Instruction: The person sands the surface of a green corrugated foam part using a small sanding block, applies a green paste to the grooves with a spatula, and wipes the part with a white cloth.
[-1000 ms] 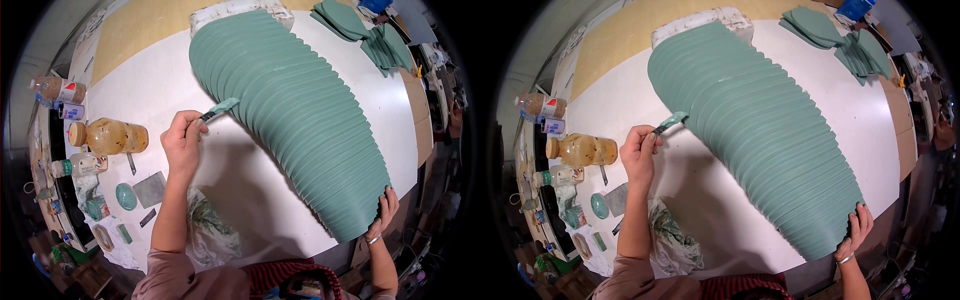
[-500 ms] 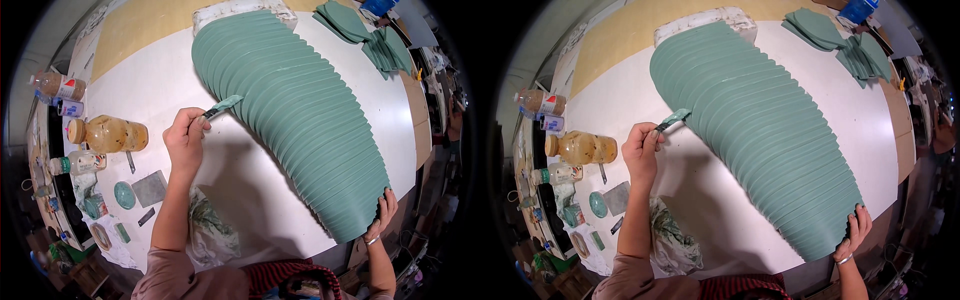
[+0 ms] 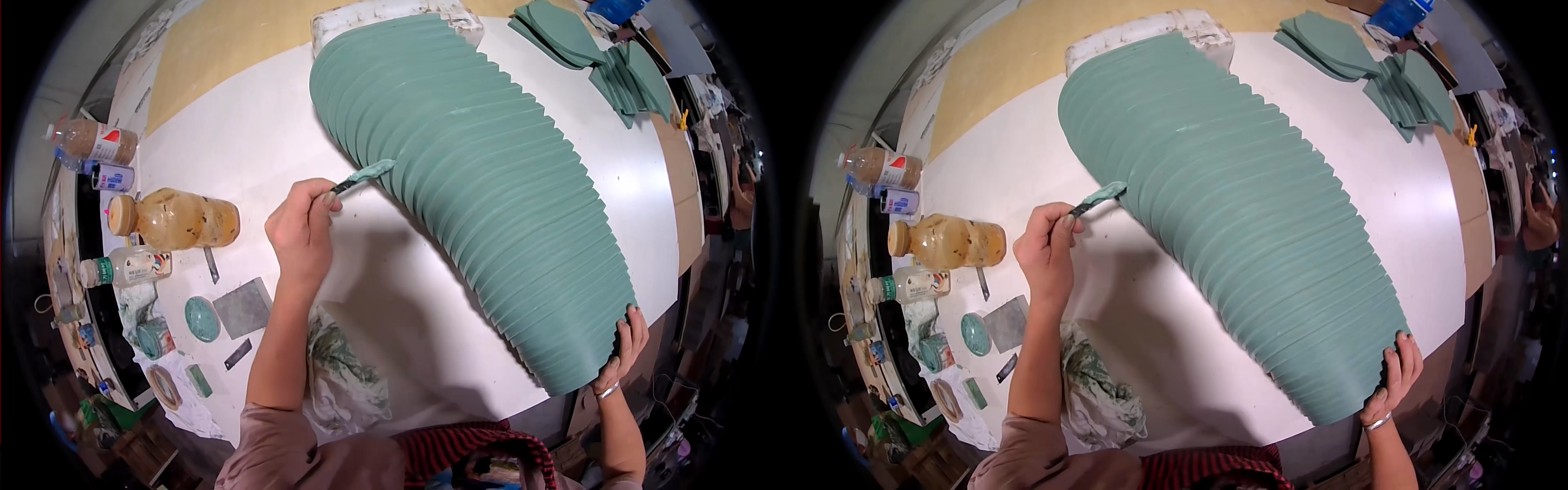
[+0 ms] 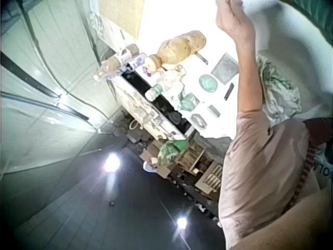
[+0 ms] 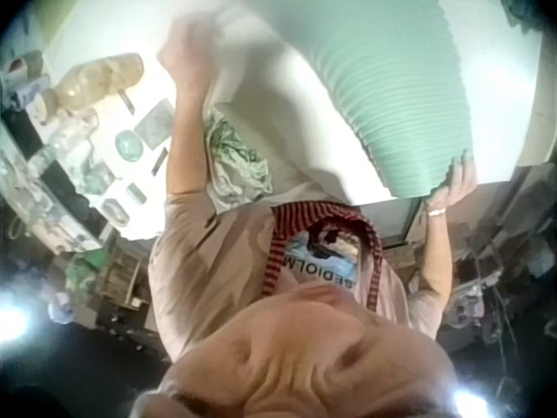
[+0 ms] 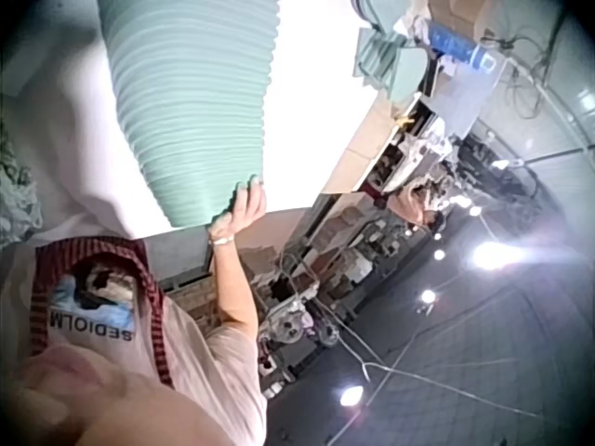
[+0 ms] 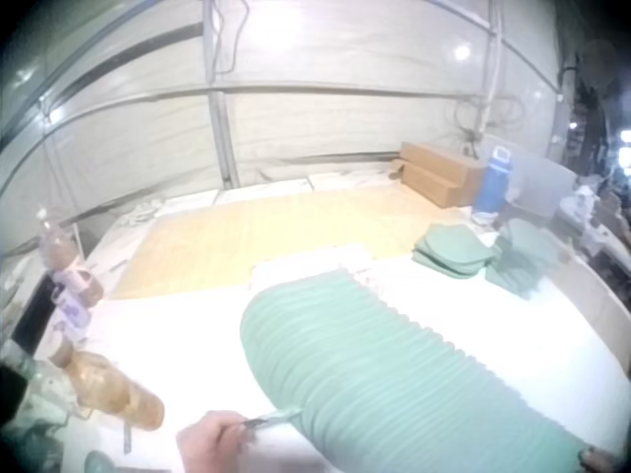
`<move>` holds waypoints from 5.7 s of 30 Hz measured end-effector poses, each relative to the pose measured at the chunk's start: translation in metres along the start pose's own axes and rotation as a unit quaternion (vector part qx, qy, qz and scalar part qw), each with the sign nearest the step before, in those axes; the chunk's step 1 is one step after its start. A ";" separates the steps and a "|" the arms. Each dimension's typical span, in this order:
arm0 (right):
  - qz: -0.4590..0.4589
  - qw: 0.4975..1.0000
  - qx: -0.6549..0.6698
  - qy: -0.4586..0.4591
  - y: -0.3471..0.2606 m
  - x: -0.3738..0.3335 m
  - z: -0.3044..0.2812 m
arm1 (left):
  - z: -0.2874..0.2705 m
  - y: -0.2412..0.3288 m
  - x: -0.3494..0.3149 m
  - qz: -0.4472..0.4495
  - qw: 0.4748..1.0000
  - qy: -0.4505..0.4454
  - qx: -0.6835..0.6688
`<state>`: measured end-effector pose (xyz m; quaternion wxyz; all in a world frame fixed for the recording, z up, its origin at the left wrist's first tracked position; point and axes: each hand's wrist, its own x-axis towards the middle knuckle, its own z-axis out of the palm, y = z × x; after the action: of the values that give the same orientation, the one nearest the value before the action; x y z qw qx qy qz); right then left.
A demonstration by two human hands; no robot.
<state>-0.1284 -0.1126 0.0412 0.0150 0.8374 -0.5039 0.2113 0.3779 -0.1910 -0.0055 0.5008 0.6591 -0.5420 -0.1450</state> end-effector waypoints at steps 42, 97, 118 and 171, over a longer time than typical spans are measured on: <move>0.009 1.000 -0.001 -0.001 0.000 -0.002 0.000 | 0.000 -0.008 -0.015 -0.111 0.987 -0.004 -0.114; 0.008 1.000 -0.005 0.009 -0.002 0.003 0.003 | 0.003 0.005 -0.032 -0.032 0.994 -0.020 -0.103; 0.008 1.000 -0.003 0.017 -0.004 0.003 0.003 | 0.014 0.008 -0.034 -0.004 0.996 -0.010 -0.083; -0.002 1.000 0.000 0.030 -0.004 0.006 0.002 | 0.014 0.057 -0.009 0.080 0.996 -0.029 0.001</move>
<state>-0.1223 -0.1161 0.0425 0.0308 0.8316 -0.5015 0.2365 0.3321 -0.1851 0.0320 0.4937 0.6100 -0.6074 -0.1230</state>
